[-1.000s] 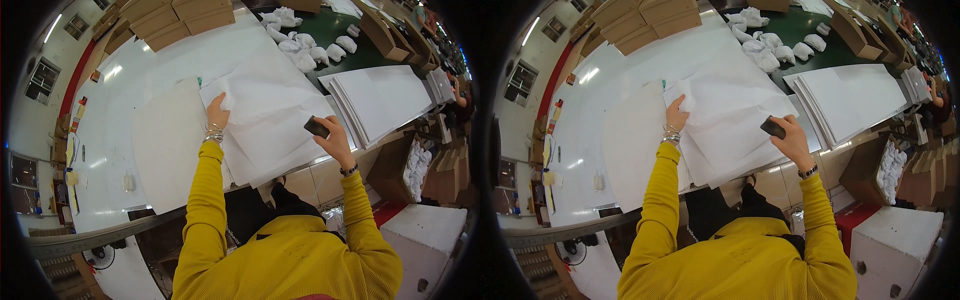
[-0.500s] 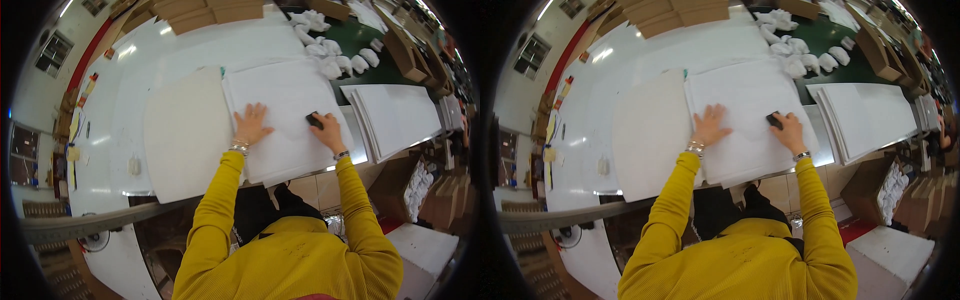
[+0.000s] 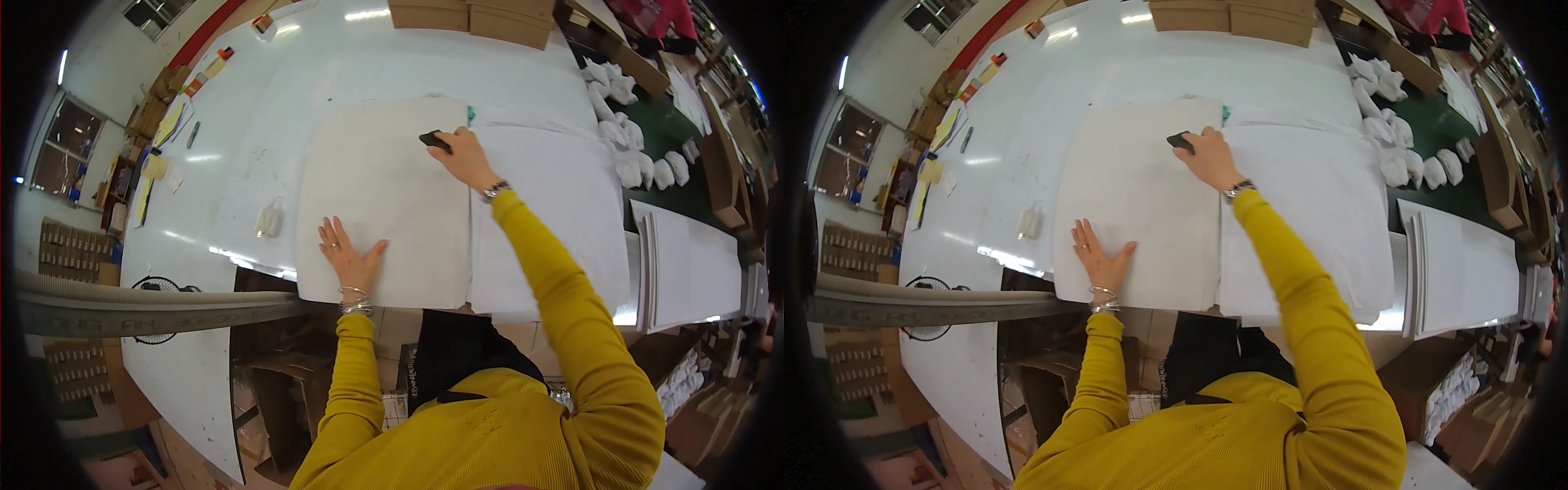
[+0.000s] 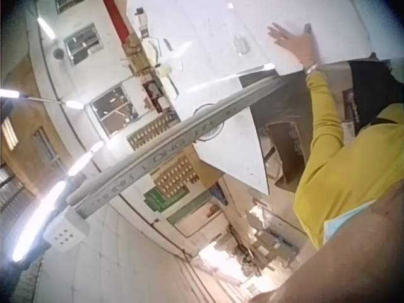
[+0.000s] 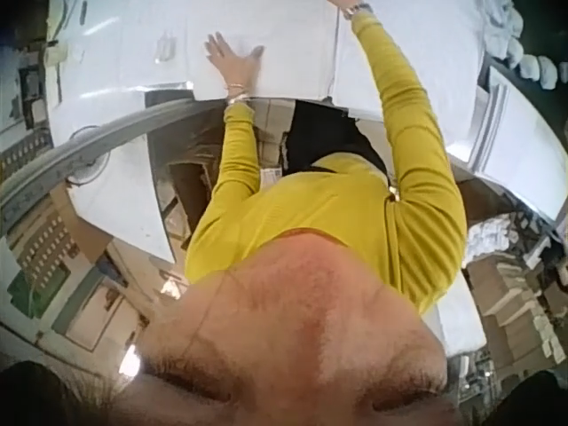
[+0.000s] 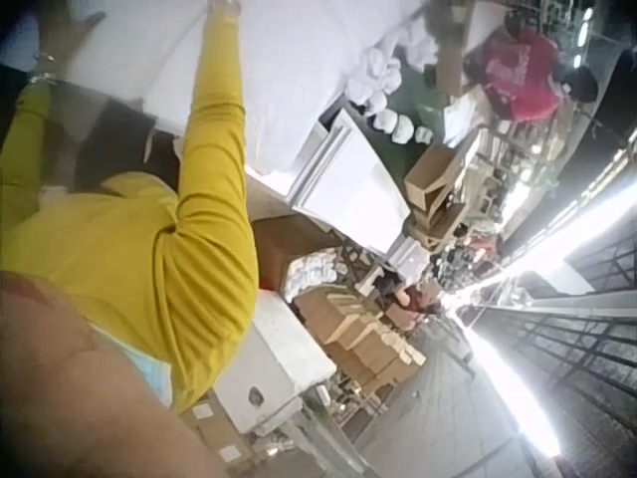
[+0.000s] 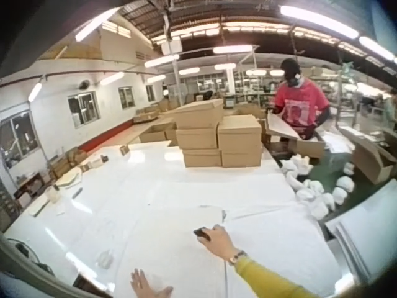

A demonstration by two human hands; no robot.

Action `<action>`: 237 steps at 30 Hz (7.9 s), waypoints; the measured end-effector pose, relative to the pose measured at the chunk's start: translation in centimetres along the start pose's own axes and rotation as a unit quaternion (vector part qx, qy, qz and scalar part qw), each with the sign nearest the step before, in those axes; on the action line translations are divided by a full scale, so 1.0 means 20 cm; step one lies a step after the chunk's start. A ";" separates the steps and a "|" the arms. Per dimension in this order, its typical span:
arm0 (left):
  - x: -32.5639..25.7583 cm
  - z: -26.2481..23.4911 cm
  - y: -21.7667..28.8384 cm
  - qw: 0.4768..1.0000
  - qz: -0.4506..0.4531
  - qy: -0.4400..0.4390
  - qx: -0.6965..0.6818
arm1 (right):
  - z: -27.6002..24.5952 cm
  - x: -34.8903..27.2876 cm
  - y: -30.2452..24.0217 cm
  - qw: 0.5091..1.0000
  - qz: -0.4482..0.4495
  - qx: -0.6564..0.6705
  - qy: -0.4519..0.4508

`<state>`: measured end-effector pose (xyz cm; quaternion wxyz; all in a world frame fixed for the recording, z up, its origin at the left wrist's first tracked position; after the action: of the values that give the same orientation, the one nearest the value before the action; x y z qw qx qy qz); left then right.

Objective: Folding and packing white tissue paper into bundles for shoe packaging.

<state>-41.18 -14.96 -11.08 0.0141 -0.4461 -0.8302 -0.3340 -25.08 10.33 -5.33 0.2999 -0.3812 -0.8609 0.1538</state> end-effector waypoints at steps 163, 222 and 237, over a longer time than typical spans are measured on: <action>-0.42 0.63 1.51 0.859 0.421 -0.291 0.021 | -0.63 -0.97 0.65 0.845 0.179 -0.210 -0.457; -1.00 0.37 1.17 0.486 -0.232 -0.599 -0.592 | -0.96 -1.63 -0.21 0.974 -0.080 -0.176 -0.116; -0.88 0.63 1.24 0.439 -0.242 -0.583 -0.639 | -0.93 -1.67 -0.29 0.991 -0.133 -0.024 0.002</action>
<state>-8.54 -11.24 -12.94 -0.8438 -0.1991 -0.2675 -0.4206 1.09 -17.85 -1.49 0.3105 -0.2708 -0.9066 0.0909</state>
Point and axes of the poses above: each hand's wrist, its own x-axis towards the middle knuckle, its own z-axis out of the palm, y = z × x, the point moved 6 cm from there along x, towards the middle knuckle, and after that the axes turned 5 degrees about -x, right-handed, at the moved point
